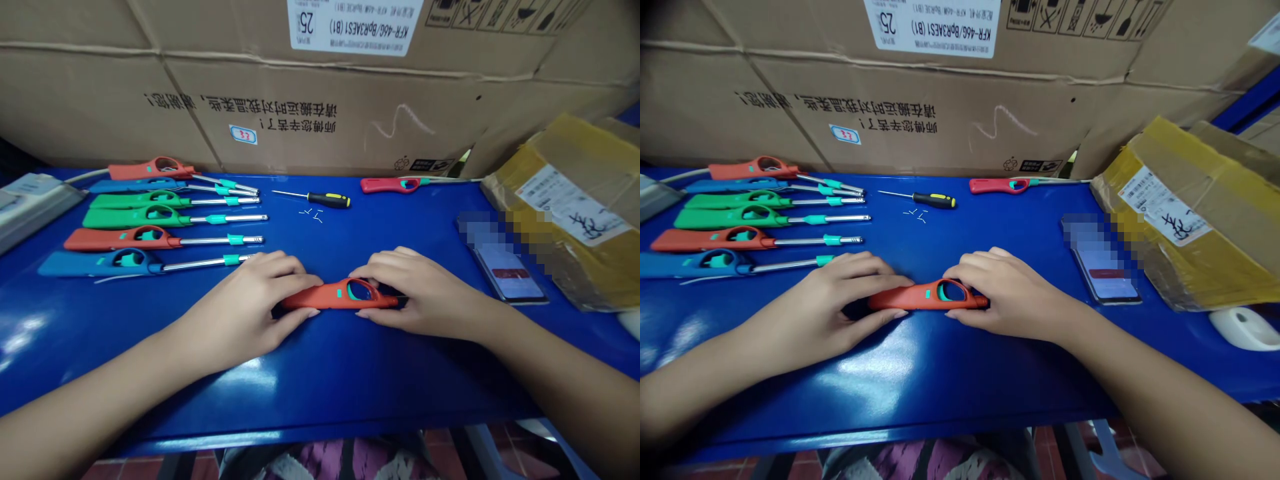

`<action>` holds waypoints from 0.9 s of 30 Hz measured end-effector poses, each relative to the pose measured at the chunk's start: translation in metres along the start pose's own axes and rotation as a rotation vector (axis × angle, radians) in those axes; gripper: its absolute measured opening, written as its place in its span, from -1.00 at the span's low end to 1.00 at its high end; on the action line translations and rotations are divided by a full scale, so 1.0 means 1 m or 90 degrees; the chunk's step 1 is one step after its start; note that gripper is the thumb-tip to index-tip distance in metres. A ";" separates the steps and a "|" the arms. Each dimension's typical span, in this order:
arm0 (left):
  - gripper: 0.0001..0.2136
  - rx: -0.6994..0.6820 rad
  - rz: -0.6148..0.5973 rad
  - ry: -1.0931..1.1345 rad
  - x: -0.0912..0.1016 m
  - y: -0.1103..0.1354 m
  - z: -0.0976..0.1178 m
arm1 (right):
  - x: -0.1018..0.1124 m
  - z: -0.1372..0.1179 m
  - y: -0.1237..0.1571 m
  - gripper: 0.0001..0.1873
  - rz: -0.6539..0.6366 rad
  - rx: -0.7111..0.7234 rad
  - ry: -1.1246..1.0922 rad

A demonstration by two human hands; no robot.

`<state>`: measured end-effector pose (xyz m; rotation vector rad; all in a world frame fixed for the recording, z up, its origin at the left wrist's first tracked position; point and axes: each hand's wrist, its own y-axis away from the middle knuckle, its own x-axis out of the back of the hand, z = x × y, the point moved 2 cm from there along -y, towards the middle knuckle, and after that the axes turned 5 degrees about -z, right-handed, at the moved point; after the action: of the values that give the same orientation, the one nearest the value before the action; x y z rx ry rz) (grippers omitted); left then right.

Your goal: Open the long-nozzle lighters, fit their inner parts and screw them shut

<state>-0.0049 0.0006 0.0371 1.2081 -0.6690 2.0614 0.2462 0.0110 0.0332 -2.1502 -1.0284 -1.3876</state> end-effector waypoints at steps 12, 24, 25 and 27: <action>-0.79 0.009 -0.009 -0.059 -0.001 0.002 -0.004 | -0.010 0.004 -0.002 -0.66 0.035 -0.007 -0.028; -0.79 -0.006 0.005 -0.059 0.005 -0.001 -0.001 | -0.010 0.003 -0.002 -0.66 0.060 -0.016 0.004; -0.79 -0.005 0.002 -0.061 0.005 -0.001 -0.002 | -0.010 0.003 -0.002 -0.66 0.057 -0.018 0.008; -0.79 -0.003 -0.007 -0.063 0.005 0.000 -0.003 | -0.011 0.003 -0.002 -0.65 0.048 -0.022 0.013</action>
<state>-0.0081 0.0040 0.0406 1.3152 -0.7104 2.0002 0.2438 0.0106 0.0220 -2.1725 -0.9126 -1.3992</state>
